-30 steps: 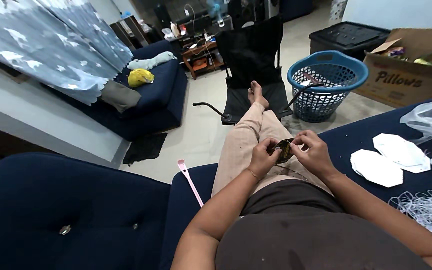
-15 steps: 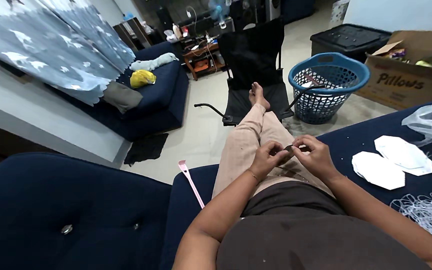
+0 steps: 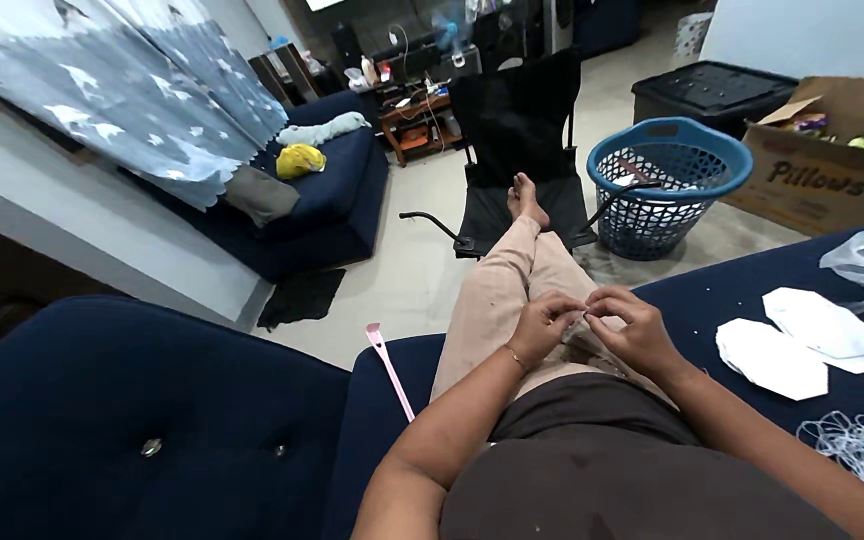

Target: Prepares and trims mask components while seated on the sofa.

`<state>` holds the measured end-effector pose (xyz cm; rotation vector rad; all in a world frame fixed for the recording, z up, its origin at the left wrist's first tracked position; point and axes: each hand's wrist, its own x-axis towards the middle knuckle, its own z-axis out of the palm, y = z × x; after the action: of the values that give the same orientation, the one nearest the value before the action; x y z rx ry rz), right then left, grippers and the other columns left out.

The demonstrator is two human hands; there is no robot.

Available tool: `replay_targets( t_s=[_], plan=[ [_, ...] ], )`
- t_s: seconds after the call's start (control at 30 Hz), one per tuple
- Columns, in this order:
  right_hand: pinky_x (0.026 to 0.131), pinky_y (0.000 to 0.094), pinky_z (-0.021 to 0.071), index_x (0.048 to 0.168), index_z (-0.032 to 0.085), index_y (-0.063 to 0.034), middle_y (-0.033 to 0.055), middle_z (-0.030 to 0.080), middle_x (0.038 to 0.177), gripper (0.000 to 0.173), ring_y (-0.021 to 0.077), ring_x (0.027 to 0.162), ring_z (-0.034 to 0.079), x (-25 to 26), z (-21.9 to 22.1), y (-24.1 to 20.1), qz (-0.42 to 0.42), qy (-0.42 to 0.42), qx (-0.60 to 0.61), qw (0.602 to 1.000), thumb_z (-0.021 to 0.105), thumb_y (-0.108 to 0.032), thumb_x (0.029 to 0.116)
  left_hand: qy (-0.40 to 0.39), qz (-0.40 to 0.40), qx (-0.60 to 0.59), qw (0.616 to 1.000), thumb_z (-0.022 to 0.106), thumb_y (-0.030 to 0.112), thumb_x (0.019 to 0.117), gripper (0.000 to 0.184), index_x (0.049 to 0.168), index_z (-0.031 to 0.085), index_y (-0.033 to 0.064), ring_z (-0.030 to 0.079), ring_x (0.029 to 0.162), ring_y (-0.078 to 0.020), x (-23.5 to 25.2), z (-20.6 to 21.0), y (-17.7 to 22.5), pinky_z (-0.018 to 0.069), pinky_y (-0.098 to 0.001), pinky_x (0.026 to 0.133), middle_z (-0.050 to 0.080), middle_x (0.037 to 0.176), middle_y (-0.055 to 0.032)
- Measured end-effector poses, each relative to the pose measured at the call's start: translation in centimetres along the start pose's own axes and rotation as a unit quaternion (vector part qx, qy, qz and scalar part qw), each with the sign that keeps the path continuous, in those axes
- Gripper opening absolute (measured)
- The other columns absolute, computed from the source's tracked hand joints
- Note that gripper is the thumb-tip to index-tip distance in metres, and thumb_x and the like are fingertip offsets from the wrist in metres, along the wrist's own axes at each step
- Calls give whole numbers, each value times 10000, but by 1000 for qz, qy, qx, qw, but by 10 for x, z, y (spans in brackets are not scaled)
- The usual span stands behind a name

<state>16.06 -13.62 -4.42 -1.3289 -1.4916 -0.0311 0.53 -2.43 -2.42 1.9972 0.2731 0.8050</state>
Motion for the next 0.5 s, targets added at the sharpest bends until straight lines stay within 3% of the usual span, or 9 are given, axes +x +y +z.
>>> replay_targets(
  t_s=[0.2, 0.33, 0.5],
  plan=[
    [825, 285, 605, 871, 732, 3, 137, 710, 1036, 142, 158, 912, 710, 0, 1, 3, -7, -6, 14, 1000, 665, -121, 881, -1, -8, 11, 1000, 611, -7, 957, 148, 1017, 720, -88, 644, 878, -75, 2, -1, 3, 541, -215, 813, 691, 981, -139],
    [847, 274, 595, 865, 745, -10, 115, 717, 1016, 159, 137, 931, 702, 2, -2, 2, -27, -9, 30, 999, 674, -151, 887, 5, -93, -25, 995, 560, 31, 998, 175, 1054, 674, -90, 618, 787, -45, 4, -2, 4, 536, -222, 759, 676, 924, -93],
    [880, 240, 575, 865, 753, -30, 87, 721, 1005, 159, 103, 965, 689, 4, -7, 0, -52, -6, 34, 998, 692, -173, 896, 12, -202, -85, 976, 530, 49, 1020, 175, 1073, 646, -71, 606, 778, -56, 7, -10, 0, 523, -239, 715, 664, 935, -62]
  ],
)
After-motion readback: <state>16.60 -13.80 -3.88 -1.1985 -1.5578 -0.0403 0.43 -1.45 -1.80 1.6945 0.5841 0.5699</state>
